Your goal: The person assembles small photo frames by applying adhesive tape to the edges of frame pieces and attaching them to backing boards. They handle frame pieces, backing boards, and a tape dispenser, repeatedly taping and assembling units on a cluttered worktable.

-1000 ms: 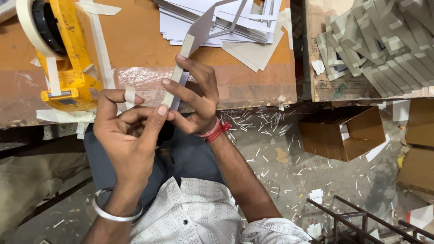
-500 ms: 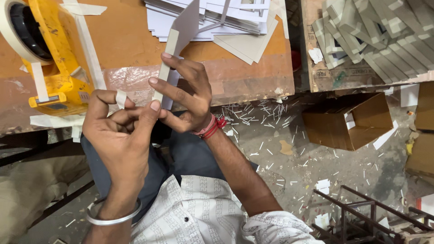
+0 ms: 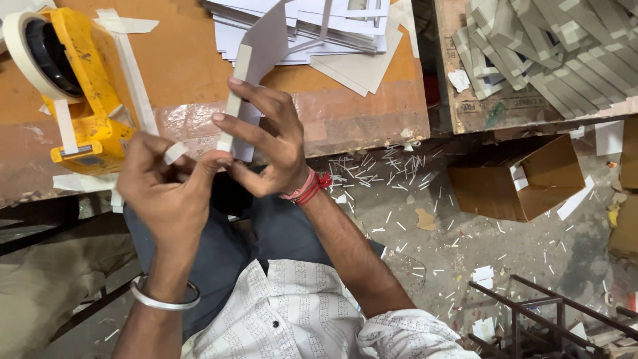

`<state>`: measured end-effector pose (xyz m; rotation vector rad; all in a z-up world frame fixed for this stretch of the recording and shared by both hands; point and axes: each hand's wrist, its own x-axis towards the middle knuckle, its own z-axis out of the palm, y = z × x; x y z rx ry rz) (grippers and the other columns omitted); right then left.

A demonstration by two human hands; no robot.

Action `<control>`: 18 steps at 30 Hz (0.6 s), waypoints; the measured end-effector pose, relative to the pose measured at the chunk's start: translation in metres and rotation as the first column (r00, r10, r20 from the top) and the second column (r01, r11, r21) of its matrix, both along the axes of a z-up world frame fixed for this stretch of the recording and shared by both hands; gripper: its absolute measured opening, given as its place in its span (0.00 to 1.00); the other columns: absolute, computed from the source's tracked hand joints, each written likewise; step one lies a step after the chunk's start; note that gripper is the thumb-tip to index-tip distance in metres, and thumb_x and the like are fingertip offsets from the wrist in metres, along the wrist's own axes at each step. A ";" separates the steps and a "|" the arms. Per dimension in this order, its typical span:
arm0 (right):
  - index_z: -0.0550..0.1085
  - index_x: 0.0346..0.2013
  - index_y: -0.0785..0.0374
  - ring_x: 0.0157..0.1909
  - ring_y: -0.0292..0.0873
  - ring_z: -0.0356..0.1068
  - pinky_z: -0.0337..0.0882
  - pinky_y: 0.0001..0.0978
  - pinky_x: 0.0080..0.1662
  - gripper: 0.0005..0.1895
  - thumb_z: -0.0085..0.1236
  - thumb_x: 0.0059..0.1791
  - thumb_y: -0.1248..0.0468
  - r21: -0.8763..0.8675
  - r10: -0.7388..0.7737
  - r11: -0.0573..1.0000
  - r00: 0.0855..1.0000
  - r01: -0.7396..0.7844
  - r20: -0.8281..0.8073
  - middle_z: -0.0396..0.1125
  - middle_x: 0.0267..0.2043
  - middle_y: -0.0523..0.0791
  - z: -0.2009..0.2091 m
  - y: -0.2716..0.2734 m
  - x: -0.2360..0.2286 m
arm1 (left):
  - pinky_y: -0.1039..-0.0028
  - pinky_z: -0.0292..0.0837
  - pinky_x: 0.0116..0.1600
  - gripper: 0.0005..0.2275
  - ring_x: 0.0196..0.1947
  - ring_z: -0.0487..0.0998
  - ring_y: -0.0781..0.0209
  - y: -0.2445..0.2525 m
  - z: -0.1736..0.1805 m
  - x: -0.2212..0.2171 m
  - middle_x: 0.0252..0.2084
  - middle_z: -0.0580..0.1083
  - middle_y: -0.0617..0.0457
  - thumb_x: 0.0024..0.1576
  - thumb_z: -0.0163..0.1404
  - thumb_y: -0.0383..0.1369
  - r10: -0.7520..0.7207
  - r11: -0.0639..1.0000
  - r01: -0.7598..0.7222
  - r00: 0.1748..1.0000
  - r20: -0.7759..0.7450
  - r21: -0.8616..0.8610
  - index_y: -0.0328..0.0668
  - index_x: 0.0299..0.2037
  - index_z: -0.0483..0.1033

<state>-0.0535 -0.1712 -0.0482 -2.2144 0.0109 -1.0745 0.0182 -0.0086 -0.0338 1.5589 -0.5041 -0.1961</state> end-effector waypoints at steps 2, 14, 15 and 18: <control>0.76 0.58 0.53 0.67 0.50 0.63 0.70 0.41 0.63 0.33 0.71 0.37 0.64 -0.006 0.010 1.000 1.000 -0.010 -0.012 0.59 0.72 0.48 -0.001 0.000 0.001 | 0.86 0.64 0.33 0.23 0.28 0.66 0.77 0.005 -0.009 0.001 0.28 0.66 0.61 0.59 0.73 0.29 0.053 0.998 -0.057 0.992 0.113 0.037 0.36 0.35 0.63; 0.74 0.58 0.53 0.66 0.50 0.64 0.70 0.41 0.64 0.33 0.74 0.39 0.64 0.014 0.014 1.000 1.000 -0.014 0.013 0.57 0.72 0.48 -0.008 -0.002 0.002 | 0.85 0.73 0.39 0.18 0.37 0.76 0.73 -0.011 -0.001 -0.009 0.40 0.72 0.57 0.60 0.64 0.27 0.000 0.983 -0.017 0.996 -0.092 -0.184 0.42 0.47 0.61; 0.75 0.58 0.52 0.65 0.50 0.64 0.70 0.41 0.64 0.33 0.75 0.39 0.64 0.018 0.015 1.000 1.000 -0.015 0.017 0.57 0.72 0.48 -0.006 -0.002 0.003 | 0.85 0.75 0.40 0.18 0.39 0.77 0.72 -0.014 0.002 -0.006 0.42 0.72 0.58 0.62 0.62 0.26 -0.025 0.975 0.001 0.994 -0.103 -0.221 0.44 0.48 0.60; 0.74 0.58 0.53 0.65 0.51 0.64 0.72 0.40 0.64 0.33 0.68 0.37 0.68 0.058 0.021 0.998 0.999 -0.023 0.030 0.58 0.73 0.47 -0.003 -0.002 0.004 | 0.86 0.70 0.38 0.18 0.37 0.73 0.73 -0.028 0.004 -0.001 0.40 0.68 0.59 0.64 0.62 0.21 -0.152 0.930 0.047 0.953 -0.264 -0.364 0.42 0.48 0.59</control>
